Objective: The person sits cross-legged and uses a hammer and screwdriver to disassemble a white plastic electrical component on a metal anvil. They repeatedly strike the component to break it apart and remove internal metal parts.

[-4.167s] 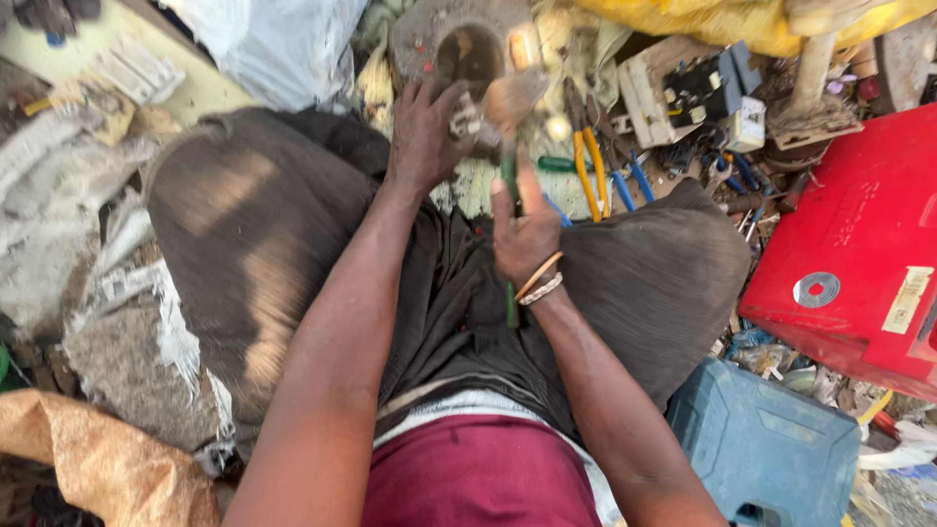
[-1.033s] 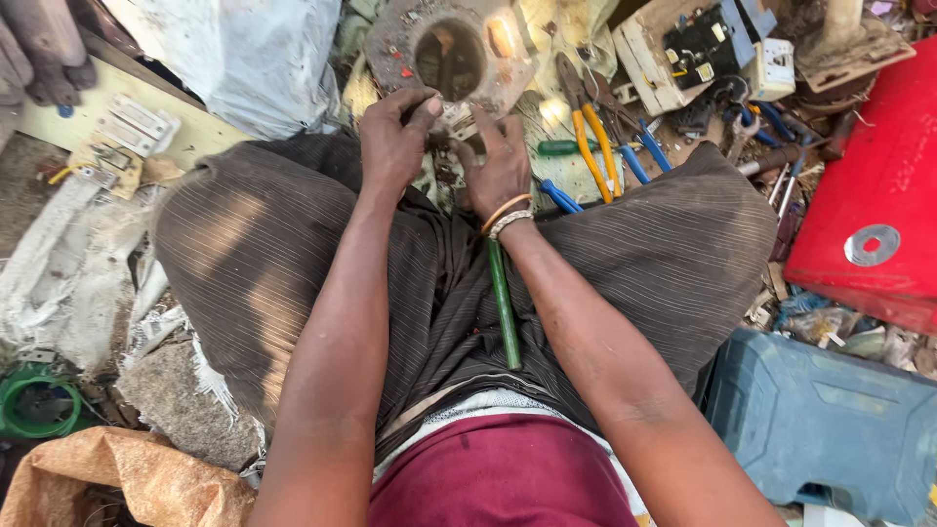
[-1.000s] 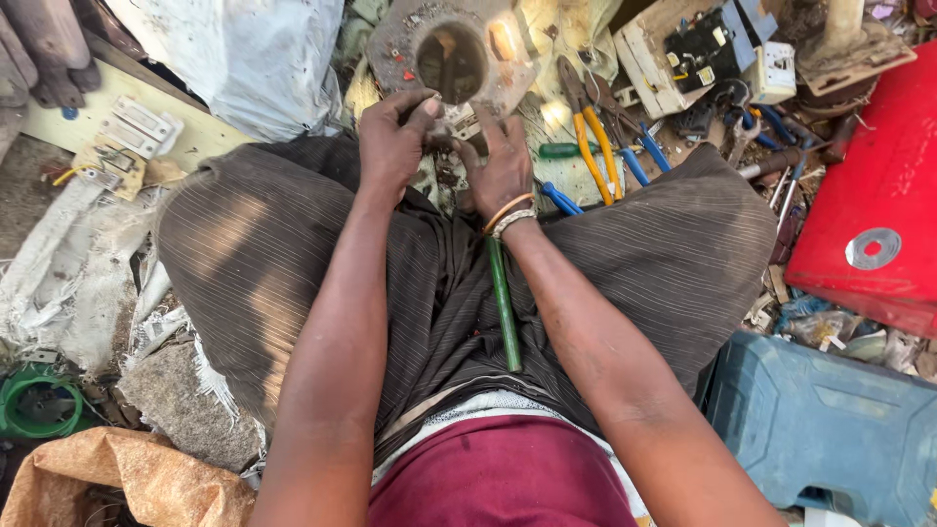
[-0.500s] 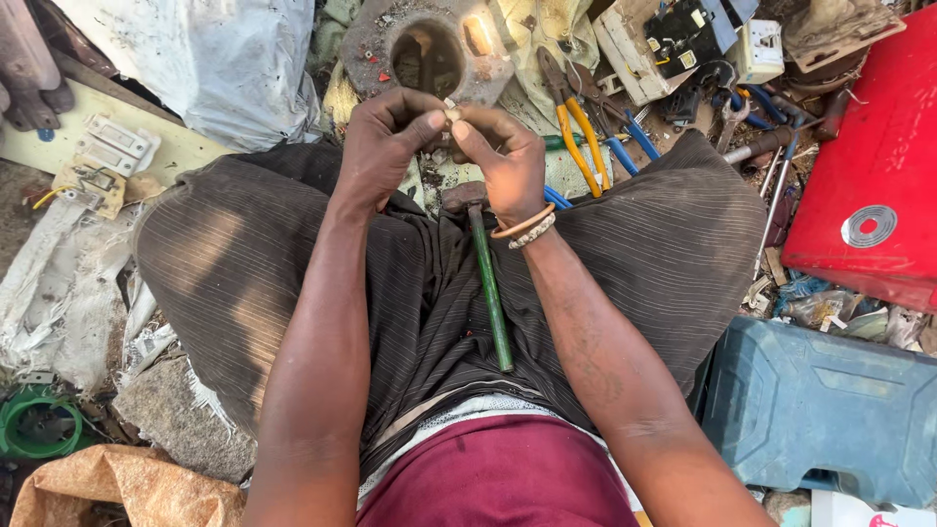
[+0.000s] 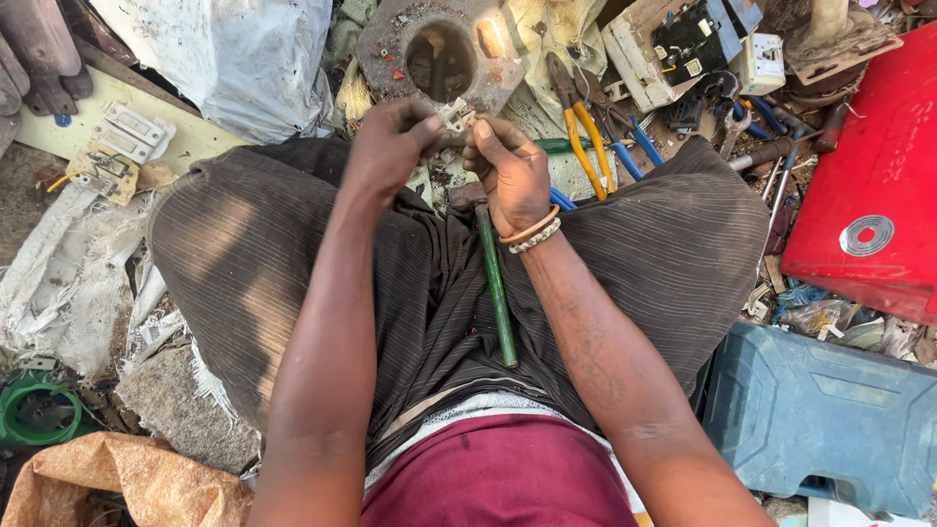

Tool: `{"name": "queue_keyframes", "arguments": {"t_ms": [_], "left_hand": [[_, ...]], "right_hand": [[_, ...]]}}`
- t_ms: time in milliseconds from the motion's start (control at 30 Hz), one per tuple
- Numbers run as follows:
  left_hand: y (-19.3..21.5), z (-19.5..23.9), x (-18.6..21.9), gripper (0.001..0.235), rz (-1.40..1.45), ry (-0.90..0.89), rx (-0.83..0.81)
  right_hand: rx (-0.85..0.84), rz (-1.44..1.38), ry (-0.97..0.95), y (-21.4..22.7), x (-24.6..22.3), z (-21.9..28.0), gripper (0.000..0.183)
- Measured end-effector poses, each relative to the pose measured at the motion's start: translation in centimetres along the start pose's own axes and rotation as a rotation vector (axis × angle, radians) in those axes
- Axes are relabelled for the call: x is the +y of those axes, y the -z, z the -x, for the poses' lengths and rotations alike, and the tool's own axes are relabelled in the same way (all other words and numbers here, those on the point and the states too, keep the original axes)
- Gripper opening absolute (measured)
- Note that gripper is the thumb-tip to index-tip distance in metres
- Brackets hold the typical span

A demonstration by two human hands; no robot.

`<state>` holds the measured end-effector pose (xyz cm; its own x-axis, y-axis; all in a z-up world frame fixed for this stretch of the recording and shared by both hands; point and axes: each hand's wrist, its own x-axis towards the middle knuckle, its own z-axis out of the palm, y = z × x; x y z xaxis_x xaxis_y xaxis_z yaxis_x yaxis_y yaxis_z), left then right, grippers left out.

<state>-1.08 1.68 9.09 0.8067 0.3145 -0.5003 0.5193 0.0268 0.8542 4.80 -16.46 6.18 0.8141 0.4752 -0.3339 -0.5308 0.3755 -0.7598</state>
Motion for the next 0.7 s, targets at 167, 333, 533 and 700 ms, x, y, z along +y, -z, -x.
{"name": "queue_keyframes", "arguments": {"t_ms": [167, 333, 533, 700], "left_hand": [[1.0, 1.4, 1.2, 0.038, -0.298, -0.275, 0.065], [-1.3, 1.5, 1.6, 0.018, -0.143, -0.396, 0.063], [-1.1, 1.2, 1.2, 0.015, -0.097, -0.423, 0.022], [-2.0, 0.9, 1.0, 0.009, -0.256, -0.493, 0.092]], "right_hand": [[0.074, -0.057, -0.11, -0.1, -0.2, 0.1, 0.021], [0.059, -0.074, -0.152, -0.6, -1.1, 0.3, 0.019], [-0.029, 0.452, 0.154, -0.9, -1.8, 0.5, 0.021], [-0.038, 0.373, 0.187, -0.8, -1.3, 0.1, 0.023]]}}
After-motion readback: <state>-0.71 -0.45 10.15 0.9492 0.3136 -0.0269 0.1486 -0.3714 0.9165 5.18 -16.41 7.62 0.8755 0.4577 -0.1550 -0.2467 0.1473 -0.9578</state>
